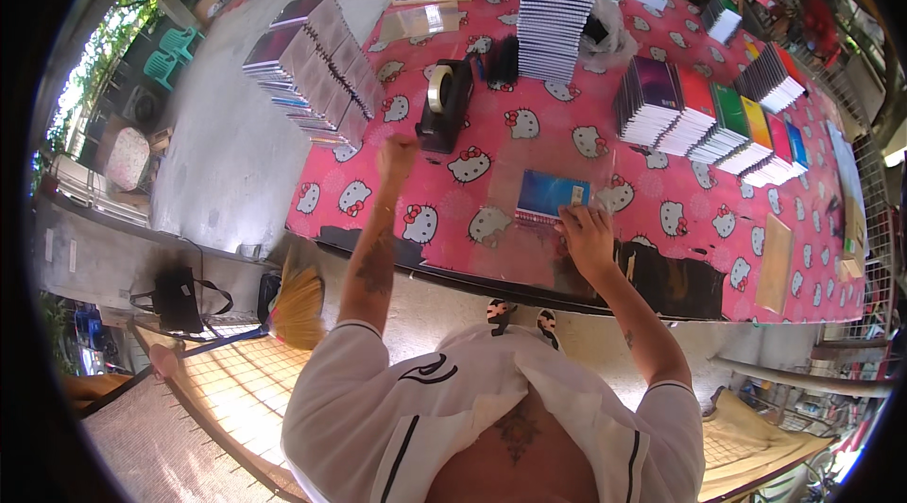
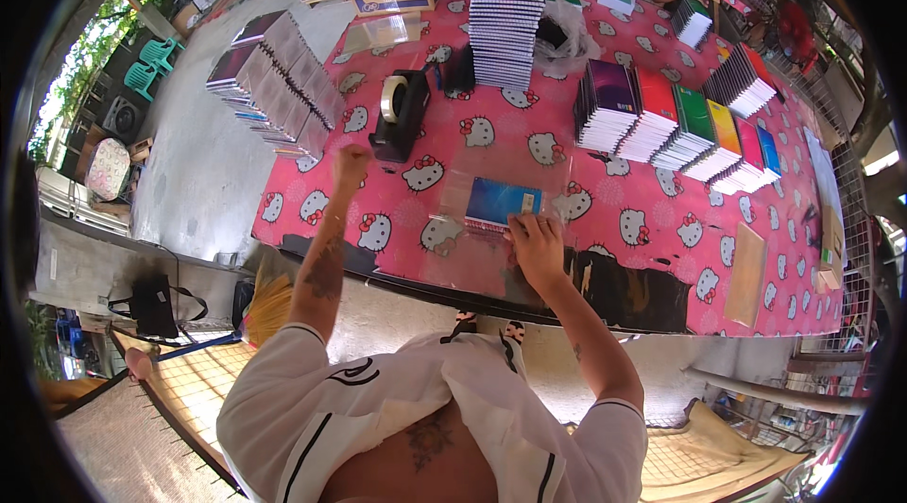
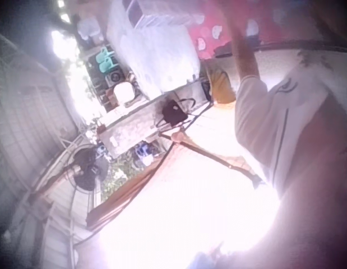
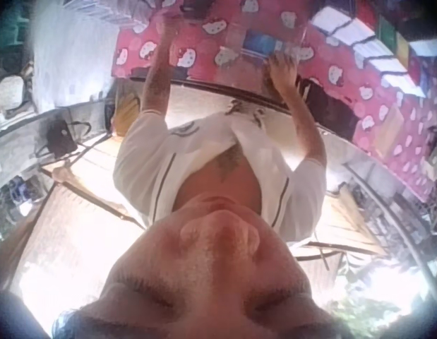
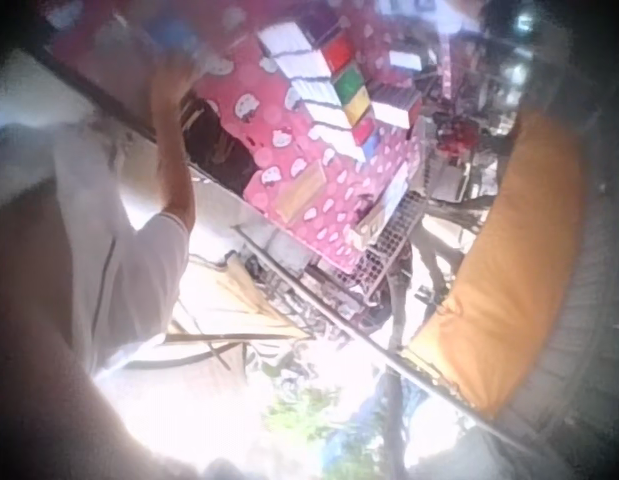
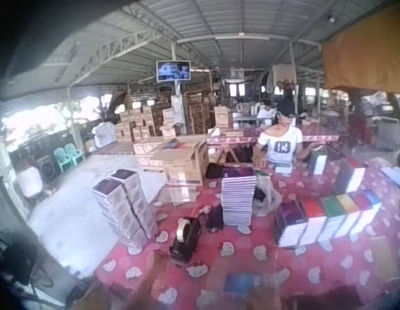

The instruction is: The person places a notebook into a plastic bag, applies tape from a dispenser to seal the bag, and then stacks the packaged notebook with others.

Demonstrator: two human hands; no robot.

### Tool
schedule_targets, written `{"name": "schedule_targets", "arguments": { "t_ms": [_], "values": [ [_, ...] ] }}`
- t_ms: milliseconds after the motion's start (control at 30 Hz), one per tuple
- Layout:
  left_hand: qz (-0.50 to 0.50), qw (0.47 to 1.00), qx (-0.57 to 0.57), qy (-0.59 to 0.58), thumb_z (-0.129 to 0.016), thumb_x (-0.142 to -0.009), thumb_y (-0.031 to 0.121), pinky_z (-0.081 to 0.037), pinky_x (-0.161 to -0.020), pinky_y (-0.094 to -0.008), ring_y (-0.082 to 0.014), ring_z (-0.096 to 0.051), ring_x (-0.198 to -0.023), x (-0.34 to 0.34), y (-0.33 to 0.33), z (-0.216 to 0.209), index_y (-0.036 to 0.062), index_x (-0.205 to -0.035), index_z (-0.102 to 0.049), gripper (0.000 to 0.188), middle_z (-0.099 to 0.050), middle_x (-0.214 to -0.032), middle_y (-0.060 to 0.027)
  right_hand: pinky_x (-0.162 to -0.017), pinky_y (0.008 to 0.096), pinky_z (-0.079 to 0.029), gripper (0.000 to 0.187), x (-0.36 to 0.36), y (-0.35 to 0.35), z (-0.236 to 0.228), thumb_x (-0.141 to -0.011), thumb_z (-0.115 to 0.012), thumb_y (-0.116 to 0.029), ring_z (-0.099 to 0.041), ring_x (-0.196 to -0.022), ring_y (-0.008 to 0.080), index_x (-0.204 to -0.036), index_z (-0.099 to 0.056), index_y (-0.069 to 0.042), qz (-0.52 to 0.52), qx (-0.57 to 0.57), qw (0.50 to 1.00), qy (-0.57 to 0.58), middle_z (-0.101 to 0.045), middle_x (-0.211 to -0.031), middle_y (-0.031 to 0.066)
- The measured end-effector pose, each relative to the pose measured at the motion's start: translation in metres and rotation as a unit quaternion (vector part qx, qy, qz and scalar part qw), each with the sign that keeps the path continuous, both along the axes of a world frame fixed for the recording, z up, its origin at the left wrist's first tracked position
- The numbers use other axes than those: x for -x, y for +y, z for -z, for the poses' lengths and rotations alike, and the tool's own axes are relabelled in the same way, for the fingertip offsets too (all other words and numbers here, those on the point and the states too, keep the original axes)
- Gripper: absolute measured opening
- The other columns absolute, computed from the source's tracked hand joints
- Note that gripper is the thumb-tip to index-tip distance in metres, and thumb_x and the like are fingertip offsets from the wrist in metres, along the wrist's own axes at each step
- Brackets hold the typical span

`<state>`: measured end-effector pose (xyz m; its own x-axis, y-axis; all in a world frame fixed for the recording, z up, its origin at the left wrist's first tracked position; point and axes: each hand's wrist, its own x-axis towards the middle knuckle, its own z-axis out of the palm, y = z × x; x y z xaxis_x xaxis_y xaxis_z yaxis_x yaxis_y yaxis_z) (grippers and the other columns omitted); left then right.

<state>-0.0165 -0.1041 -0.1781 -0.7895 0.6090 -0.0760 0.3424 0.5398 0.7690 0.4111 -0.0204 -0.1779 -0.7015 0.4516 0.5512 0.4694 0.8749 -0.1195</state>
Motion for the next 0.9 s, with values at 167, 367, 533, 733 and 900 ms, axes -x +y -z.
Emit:
{"name": "schedule_targets", "arguments": {
  "t_ms": [167,367,533,733,900],
  "values": [
    [0.183,0.98,-0.028,0.075,-0.069,-0.084,0.026,-0.052,-0.058,-0.0372,-0.0201,-0.068,-0.059,-0.073,0.004,-0.036,0.004,-0.079,-0.074,0.023,-0.069,-0.065,-0.0093,-0.088,0.0394,-0.045,0.031,-0.007,-0.001,0.003,-0.08,-0.073,-0.025,-0.062,-0.095,0.0213,-0.106,-0.068,-0.009,0.0,-0.001,1.0,0.016,-0.062,-0.1,0.0034],
    [0.302,0.951,0.035,0.053,-0.072,-0.084,0.038,-0.055,-0.07,-0.0401,-0.0286,-0.072,-0.076,-0.244,0.056,-0.038,0.006,-0.085,-0.077,0.033,-0.073,-0.078,-0.0151,-0.086,0.0382,-0.044,0.03,-0.008,0.007,-0.001,-0.077,-0.074,-0.024,-0.063,-0.092,0.0205,-0.102,-0.068,-0.009,-0.017,0.006,0.999,0.03,-0.062,-0.096,0.003],
    [0.326,0.903,0.195,0.199,-0.07,-0.085,0.051,-0.053,-0.07,-0.0486,-0.0376,-0.071,-0.078,-0.243,0.061,-0.036,0.0044,-0.077,-0.073,0.048,-0.071,-0.077,-0.0199,-0.085,0.0413,-0.043,0.033,-0.01,0.01,-0.002,-0.08,-0.074,-0.029,-0.06,-0.096,0.0231,-0.104,-0.069,-0.008,-0.012,0.042,0.999,0.007,-0.061,-0.099,0.0047],
    [0.301,0.907,0.168,0.243,-0.072,-0.082,0.052,-0.051,-0.078,-0.0523,-0.0423,-0.07,-0.081,-0.251,0.031,-0.034,0.0039,-0.088,-0.072,0.048,-0.072,-0.084,-0.0212,-0.091,0.049,-0.04,0.041,-0.003,0.023,-0.005,-0.087,-0.069,-0.043,-0.05,-0.119,0.0273,-0.113,-0.071,-0.012,-0.007,0.079,0.995,-0.052,-0.057,-0.116,0.01],
    [0.349,0.812,-0.209,0.419,-0.07,-0.087,0.019,-0.052,-0.077,-0.0476,-0.0394,-0.067,-0.074,-0.289,0.011,-0.023,0.0042,-0.108,-0.065,0.027,-0.069,-0.088,-0.0207,-0.094,0.0463,-0.046,0.064,0.02,0.135,-0.019,-0.096,-0.046,-0.065,-0.063,-0.109,0.0336,-0.125,-0.067,-0.013,-0.07,0.354,0.92,-0.15,-0.063,-0.123,0.0155]
  ]
}}
